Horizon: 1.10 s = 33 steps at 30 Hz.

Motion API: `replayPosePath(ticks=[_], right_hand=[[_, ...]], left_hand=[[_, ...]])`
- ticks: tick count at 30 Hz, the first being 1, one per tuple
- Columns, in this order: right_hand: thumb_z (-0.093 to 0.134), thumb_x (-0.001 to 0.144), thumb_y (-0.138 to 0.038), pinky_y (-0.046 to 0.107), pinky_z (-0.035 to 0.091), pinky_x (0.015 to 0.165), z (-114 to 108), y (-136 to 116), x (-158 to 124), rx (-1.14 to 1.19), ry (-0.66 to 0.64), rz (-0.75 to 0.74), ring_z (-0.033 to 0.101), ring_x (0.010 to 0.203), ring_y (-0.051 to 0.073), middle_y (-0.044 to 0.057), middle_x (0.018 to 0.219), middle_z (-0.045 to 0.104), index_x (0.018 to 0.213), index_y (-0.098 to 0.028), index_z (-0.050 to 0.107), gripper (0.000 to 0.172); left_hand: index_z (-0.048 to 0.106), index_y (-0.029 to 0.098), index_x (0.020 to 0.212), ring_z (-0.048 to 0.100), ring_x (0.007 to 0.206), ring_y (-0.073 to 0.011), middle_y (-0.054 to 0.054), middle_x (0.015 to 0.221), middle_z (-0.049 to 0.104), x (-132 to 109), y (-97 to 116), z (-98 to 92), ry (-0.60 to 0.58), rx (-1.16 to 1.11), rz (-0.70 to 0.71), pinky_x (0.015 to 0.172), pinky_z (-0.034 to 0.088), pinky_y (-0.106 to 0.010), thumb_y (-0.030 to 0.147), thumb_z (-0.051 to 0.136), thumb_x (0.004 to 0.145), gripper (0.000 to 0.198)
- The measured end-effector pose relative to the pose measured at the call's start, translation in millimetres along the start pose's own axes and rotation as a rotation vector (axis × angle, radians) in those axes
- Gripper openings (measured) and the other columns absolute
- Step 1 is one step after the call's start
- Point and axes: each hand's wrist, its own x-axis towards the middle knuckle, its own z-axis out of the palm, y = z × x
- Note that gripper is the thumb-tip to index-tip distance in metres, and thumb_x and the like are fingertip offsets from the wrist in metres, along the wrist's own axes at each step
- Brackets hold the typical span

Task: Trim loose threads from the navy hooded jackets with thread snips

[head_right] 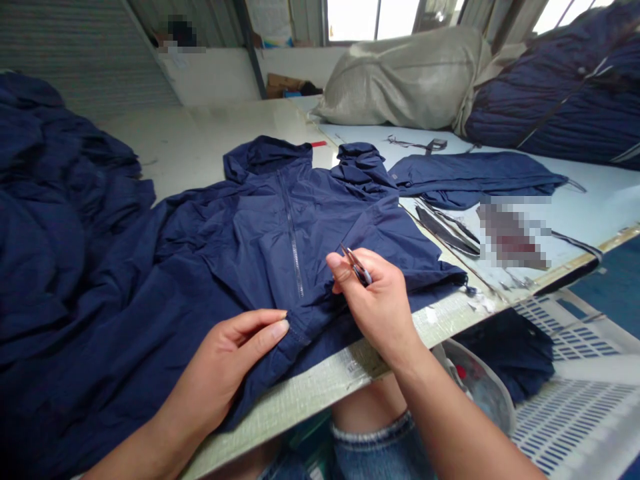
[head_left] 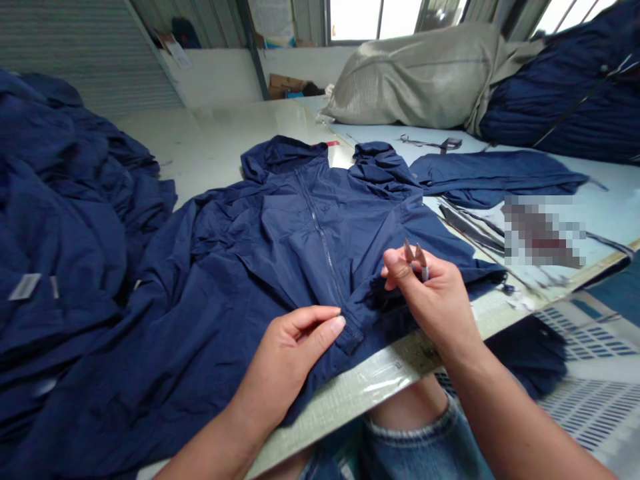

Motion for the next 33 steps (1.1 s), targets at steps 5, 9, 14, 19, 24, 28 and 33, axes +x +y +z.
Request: replayPosePath(ticks=[5, 9, 14, 19, 24, 28, 33], right_hand=[[0.077, 0.080, -0.029, 0.030, 0.056, 0.080, 0, -4, -9, 0.222, -0.302, -0.034, 0.069, 0.093, 0.019, 0.007, 0.100, 0.072, 0.091, -0.022, 0.078, 0.013], [0.070, 0.084, -0.021, 0.025, 0.053, 0.068, 8, -7, -13, 0.197, -0.395, -0.081, 0.067, 0.077, 0.014, 0.004, 0.083, 0.069, 0.079, -0.020, 0.074, 0.007], [0.058, 0.091, -0.024, 0.025, 0.046, 0.065, 8, -6, -7, 0.050, -0.151, -0.025, 0.057, 0.069, 0.013, 0.001, 0.072, 0.060, 0.072, -0.019, 0.060, 0.020], [0.064, 0.089, -0.035, 0.026, 0.049, 0.069, -2, 0, -3, 0.113, -0.190, 0.053, 0.063, 0.073, 0.015, 0.001, 0.076, 0.065, 0.075, -0.019, 0.063, 0.021], [0.071, 0.082, -0.017, 0.026, 0.051, 0.077, -28, -1, -9, 0.078, -0.518, -0.095, 0.066, 0.082, 0.016, 0.003, 0.085, 0.070, 0.086, -0.020, 0.070, 0.004], [0.059, 0.084, -0.006, 0.022, 0.050, 0.070, -60, 3, -21, -0.041, -0.616, -0.177, 0.064, 0.078, 0.014, 0.003, 0.084, 0.068, 0.083, -0.021, 0.069, 0.018], [0.052, 0.084, -0.001, 0.024, 0.052, 0.074, -78, 17, -43, -0.159, -0.696, -0.207, 0.066, 0.086, 0.016, 0.006, 0.095, 0.067, 0.095, -0.021, 0.069, 0.028]], left_hand=[[0.080, 0.019, 0.091, 0.068, 0.080, -0.0209, -0.004, 0.087, 0.079, 1, 1, 0.4, -0.031, 0.002, 0.018, 0.077, 0.051, -0.028, 0.034, 0.071, 0.076, 0.023], [0.080, 0.020, 0.089, 0.068, 0.084, -0.0218, -0.003, 0.087, 0.079, 0, 2, 0.1, -0.082, 0.033, 0.093, 0.079, 0.051, -0.028, 0.031, 0.069, 0.079, 0.019], [0.080, 0.020, 0.091, 0.068, 0.081, -0.0209, -0.003, 0.086, 0.079, 0, -1, -0.2, -0.036, 0.061, 0.065, 0.078, 0.051, -0.027, 0.033, 0.070, 0.078, 0.021], [0.079, 0.019, 0.091, 0.069, 0.085, -0.0206, -0.003, 0.089, 0.079, 0, -1, -0.1, -0.065, 0.061, 0.069, 0.081, 0.052, -0.027, 0.032, 0.068, 0.081, 0.020], [0.075, 0.017, 0.103, 0.070, 0.077, -0.0178, -0.004, 0.086, 0.077, 0, 5, -2.8, -0.087, -0.032, 0.195, 0.073, 0.055, -0.026, 0.033, 0.057, 0.092, 0.026], [0.069, 0.017, 0.114, 0.072, 0.082, -0.0188, -0.006, 0.099, 0.076, -18, 31, -20.4, 0.155, 0.039, 0.403, 0.074, 0.058, -0.028, 0.033, 0.055, 0.094, 0.029], [0.076, 0.031, 0.098, 0.068, 0.093, -0.0151, 0.005, 0.099, 0.075, -68, 53, -54.4, 0.479, 0.771, 0.689, 0.092, 0.050, -0.028, 0.029, 0.063, 0.091, 0.015]])
